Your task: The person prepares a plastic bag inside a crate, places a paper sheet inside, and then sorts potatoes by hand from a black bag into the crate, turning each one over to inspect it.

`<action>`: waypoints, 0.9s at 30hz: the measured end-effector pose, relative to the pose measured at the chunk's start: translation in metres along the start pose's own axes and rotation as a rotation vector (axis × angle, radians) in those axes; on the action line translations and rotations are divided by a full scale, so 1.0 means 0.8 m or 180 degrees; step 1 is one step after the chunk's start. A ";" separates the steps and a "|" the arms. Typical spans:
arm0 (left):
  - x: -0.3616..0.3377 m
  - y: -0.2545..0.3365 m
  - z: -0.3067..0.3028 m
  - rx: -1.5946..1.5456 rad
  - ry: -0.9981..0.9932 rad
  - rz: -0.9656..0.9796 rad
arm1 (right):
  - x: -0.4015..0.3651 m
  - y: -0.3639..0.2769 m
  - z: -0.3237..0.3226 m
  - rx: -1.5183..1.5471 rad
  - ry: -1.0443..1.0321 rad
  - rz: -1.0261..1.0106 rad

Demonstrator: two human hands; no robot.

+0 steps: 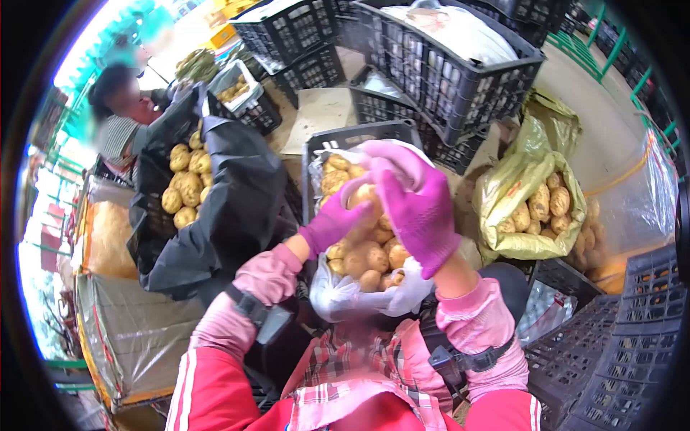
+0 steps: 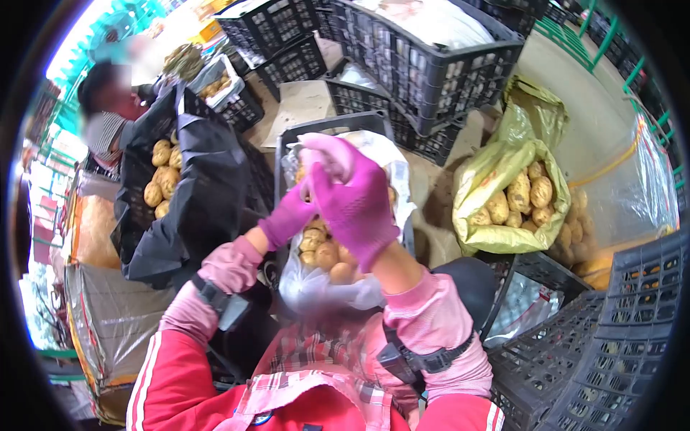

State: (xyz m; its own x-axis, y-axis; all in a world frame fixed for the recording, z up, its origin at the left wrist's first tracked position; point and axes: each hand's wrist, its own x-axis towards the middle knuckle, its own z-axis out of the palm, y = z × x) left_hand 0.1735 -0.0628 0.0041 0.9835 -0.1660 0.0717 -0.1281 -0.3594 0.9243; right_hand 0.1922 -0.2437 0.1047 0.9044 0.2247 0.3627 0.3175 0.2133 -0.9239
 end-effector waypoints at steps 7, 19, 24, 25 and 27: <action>-0.067 0.089 -0.067 -0.1602 0.0448 0.0028 | -0.017 0.006 0.031 -0.0374 -0.1196 0.0845; -0.063 0.049 -0.041 -0.0597 0.1468 -0.0410 | -0.035 0.052 0.072 -0.1572 -0.0980 0.0271; -0.063 0.026 -0.050 -0.0262 0.1429 -0.0160 | -0.032 0.053 0.068 -0.1329 -0.1052 0.0391; -0.062 0.035 -0.054 -0.0539 0.1385 -0.0309 | -0.031 0.054 0.068 -0.1156 -0.1059 0.0404; -0.061 0.031 -0.061 -0.0725 0.1254 -0.0452 | -0.031 0.053 0.067 -0.1096 -0.0979 0.0363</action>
State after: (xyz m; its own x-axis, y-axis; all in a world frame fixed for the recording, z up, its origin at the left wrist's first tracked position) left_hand 0.1282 -0.0186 0.0422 0.9685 0.2468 0.0347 -0.0009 -0.1357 0.9908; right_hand 0.1680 -0.1891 0.0634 0.8291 0.5107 0.2276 0.3439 -0.1449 -0.9277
